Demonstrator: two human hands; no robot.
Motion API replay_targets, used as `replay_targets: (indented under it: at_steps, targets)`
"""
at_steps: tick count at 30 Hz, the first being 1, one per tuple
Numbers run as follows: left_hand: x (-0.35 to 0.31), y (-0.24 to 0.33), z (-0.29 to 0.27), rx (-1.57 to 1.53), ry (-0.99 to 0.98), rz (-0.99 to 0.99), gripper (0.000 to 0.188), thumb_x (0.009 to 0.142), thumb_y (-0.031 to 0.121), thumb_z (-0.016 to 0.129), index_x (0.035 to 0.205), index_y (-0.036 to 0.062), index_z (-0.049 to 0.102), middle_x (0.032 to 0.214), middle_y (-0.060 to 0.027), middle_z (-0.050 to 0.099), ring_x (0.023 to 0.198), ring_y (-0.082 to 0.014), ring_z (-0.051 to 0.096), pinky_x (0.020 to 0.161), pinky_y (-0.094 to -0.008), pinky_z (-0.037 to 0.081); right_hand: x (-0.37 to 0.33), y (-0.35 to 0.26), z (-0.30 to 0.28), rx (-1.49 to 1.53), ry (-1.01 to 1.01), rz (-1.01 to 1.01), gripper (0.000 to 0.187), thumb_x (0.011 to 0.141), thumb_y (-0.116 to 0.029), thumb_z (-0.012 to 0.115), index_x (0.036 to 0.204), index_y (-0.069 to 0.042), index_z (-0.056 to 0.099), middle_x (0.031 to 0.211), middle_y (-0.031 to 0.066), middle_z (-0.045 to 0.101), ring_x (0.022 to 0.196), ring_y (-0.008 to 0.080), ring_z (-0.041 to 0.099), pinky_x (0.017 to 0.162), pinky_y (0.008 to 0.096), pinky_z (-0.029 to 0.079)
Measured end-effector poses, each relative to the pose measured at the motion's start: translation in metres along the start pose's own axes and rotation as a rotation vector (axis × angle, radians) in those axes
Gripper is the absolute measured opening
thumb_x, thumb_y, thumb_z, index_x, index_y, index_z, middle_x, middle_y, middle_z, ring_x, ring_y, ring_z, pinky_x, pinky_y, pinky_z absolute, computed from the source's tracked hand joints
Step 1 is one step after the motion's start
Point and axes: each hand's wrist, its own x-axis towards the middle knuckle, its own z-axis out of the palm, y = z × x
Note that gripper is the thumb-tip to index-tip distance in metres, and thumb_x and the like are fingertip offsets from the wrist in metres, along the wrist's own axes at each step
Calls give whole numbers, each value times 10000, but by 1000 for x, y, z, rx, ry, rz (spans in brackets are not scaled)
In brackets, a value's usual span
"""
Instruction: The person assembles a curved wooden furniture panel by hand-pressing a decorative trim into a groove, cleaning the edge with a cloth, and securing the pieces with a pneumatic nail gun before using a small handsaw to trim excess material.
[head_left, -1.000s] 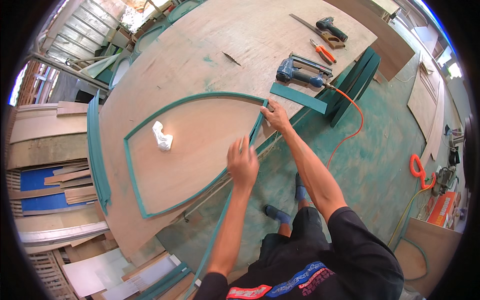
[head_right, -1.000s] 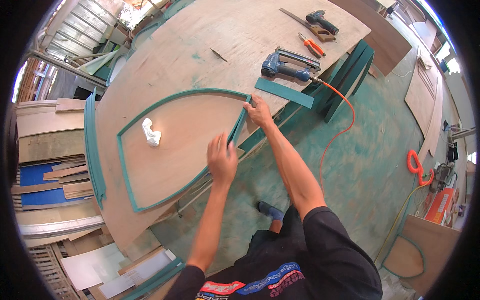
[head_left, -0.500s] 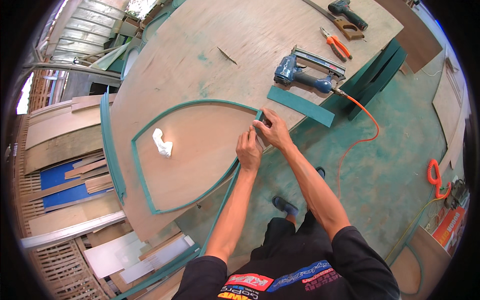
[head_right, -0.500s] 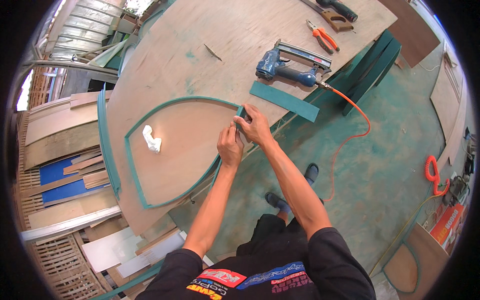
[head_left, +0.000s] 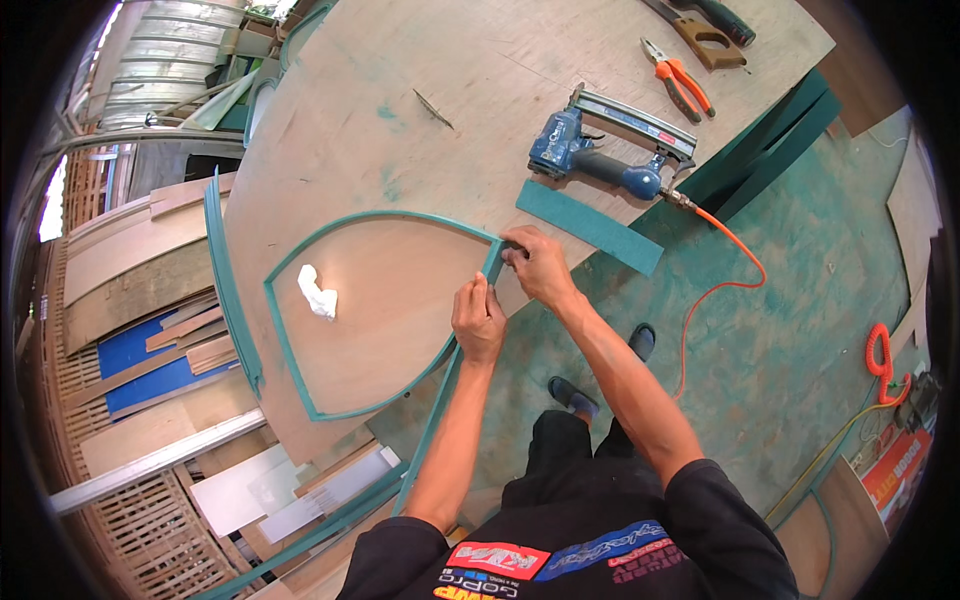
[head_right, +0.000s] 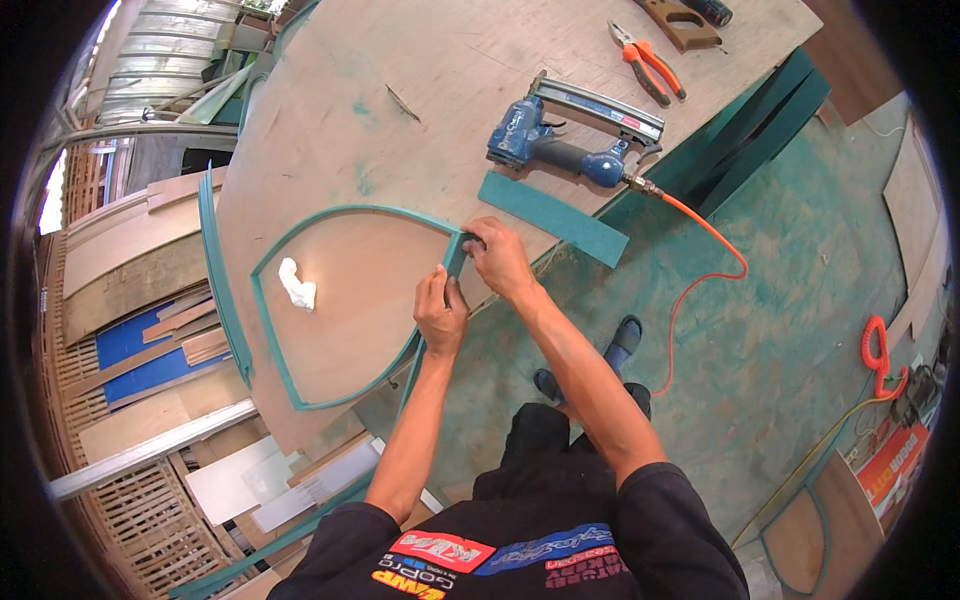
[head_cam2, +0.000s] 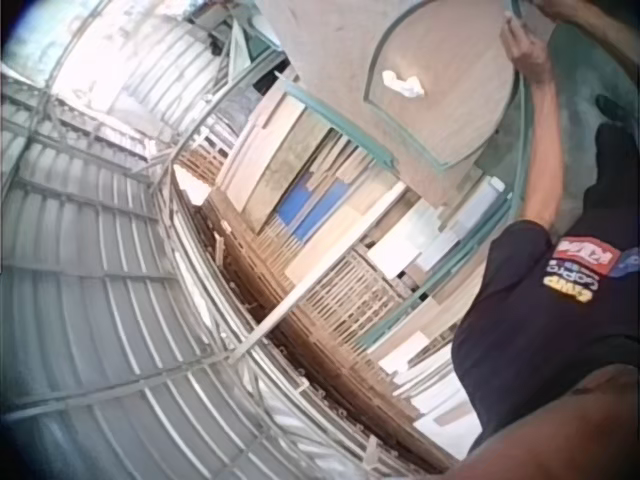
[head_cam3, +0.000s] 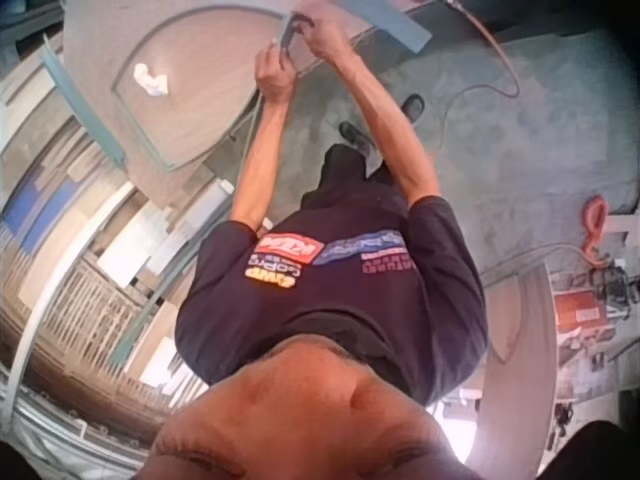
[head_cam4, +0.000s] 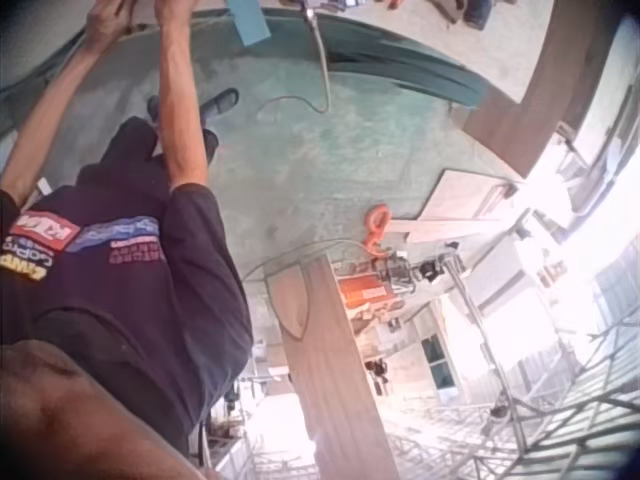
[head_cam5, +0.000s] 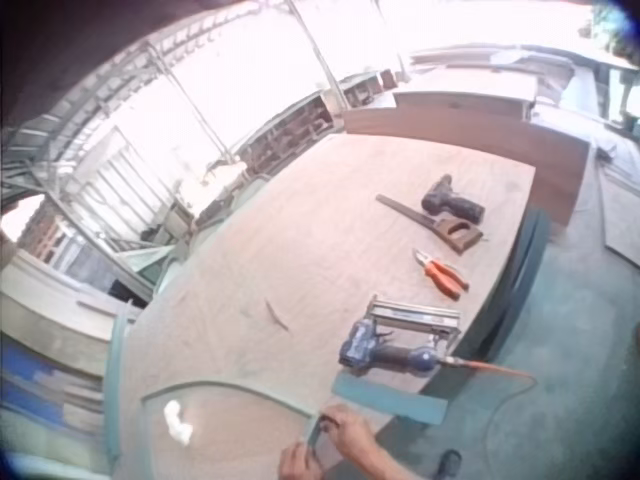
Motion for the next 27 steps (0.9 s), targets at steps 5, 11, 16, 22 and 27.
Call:
replay_targets:
  at_steps: [5, 11, 16, 22, 27]
  targets:
    - [6, 5, 3, 0, 4, -17, 261, 887, -37, 714, 1145, -57, 679, 1009, -190, 695, 905, -353, 692, 763, -439, 570, 2, 7, 0, 38, -16, 1, 250, 878, 53, 690, 1126, 37, 714, 1114, 188, 716, 942, 327, 727, 796, 387, 581]
    - [8, 6, 13, -11, 31, -38, 258, 876, -39, 726, 1132, -55, 694, 1011, -207, 710, 904, -375, 697, 770, -443, 571, 0, 7, -2, -1, -2, -10, 234, 870, 38, 703, 1103, 25, 708, 1105, 191, 695, 964, 381, 705, 799, 425, 576]
    - [11, 5, 15, -31, 34, -50, 261, 872, -51, 724, 1132, -51, 697, 1005, -195, 713, 898, -367, 696, 762, -430, 571, 3, 10, 2, -13, 26, -6, 243, 886, 22, 721, 1129, 23, 724, 1048, 156, 675, 899, 315, 703, 762, 398, 566]
    - [12, 8, 14, -24, 40, -76, 259, 872, -53, 719, 1130, -44, 699, 994, -188, 709, 884, -362, 691, 759, -437, 565, 20, 2, -25, -336, -201, -117, 162, 881, -90, 715, 1012, -3, 753, 1046, 174, 669, 960, 400, 681, 799, 489, 550]
    - [11, 9, 18, -26, 50, -83, 250, 869, -52, 720, 1118, -42, 706, 996, -187, 709, 891, -360, 690, 758, -433, 565, 27, 12, -25, -359, -211, -190, 164, 872, -79, 704, 1003, -11, 776, 1003, 169, 683, 942, 397, 689, 804, 489, 549]
